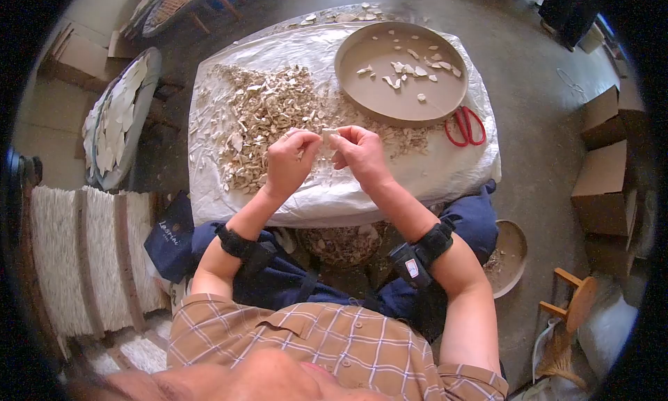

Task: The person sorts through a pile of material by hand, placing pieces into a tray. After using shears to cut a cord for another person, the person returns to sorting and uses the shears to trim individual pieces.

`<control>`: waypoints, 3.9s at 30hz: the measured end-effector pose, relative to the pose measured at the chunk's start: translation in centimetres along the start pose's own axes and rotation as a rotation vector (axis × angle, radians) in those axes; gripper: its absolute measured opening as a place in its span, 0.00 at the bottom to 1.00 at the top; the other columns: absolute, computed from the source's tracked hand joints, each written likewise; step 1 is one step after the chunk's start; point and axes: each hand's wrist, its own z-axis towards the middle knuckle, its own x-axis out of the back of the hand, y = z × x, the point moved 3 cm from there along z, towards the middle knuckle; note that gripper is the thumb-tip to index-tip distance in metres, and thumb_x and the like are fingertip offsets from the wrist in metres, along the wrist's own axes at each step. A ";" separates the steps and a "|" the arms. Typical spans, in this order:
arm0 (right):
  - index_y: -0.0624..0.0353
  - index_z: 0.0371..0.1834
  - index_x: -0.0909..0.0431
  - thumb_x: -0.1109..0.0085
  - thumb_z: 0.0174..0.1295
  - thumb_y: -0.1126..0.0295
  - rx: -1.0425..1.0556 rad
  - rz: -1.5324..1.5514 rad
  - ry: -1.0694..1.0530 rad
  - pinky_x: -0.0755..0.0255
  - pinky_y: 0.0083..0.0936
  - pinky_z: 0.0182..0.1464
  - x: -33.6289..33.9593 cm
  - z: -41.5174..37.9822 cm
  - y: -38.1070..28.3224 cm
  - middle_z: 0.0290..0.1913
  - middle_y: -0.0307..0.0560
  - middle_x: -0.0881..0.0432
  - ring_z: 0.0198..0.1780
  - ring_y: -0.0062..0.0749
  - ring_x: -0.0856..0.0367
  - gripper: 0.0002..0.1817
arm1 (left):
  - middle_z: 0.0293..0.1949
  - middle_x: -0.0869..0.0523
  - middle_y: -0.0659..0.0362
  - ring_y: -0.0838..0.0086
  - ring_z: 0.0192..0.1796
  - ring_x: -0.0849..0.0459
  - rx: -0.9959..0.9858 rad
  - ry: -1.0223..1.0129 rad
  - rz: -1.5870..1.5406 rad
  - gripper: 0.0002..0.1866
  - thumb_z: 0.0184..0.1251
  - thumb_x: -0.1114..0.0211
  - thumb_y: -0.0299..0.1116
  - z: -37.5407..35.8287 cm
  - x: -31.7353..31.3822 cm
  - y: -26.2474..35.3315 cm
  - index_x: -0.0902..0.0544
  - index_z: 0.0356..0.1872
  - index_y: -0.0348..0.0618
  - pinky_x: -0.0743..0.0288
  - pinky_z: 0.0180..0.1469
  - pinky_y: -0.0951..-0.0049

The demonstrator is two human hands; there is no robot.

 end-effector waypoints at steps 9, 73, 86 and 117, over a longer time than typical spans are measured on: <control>0.64 0.33 0.27 0.43 0.55 0.68 -0.051 0.058 0.072 0.28 0.14 0.22 0.5 -0.3 0.2 0.25 0.39 0.24 0.20 0.17 0.26 0.10 | 0.27 0.21 0.54 0.70 0.26 0.20 -0.207 -0.002 0.119 0.06 0.52 0.39 0.23 0.1 -0.9 0.5 0.25 0.30 0.36 0.27 0.28 0.76; 0.58 0.37 0.28 0.51 0.59 0.67 -0.297 0.109 0.034 0.38 0.14 0.18 1.6 0.5 -0.3 0.22 0.35 0.27 0.17 0.15 0.33 0.08 | 0.29 0.19 0.58 0.70 0.35 0.21 0.456 -0.425 0.258 0.24 0.35 0.27 0.44 0.6 12.5 -20.4 0.19 0.36 0.43 0.27 0.39 0.75; 0.62 0.42 0.27 0.51 0.60 0.65 -0.278 0.021 -0.144 0.33 0.13 0.22 0.2 -1.6 -1.8 0.26 0.38 0.25 0.21 0.16 0.30 0.12 | 0.29 0.22 0.60 0.81 0.30 0.22 0.010 -0.050 -0.105 0.07 0.44 0.39 0.16 1.9 8.7 -3.0 0.25 0.25 0.38 0.28 0.29 0.84; 0.65 0.34 0.26 0.48 0.56 0.72 -0.076 -0.314 -0.178 0.33 0.13 0.20 0.1 0.5 0.3 0.24 0.39 0.24 0.19 0.16 0.28 0.07 | 0.25 0.20 0.62 0.83 0.24 0.23 0.514 -0.489 -0.520 0.11 0.60 0.41 0.33 -0.2 0.3 -3.0 0.23 0.38 0.35 0.28 0.26 0.82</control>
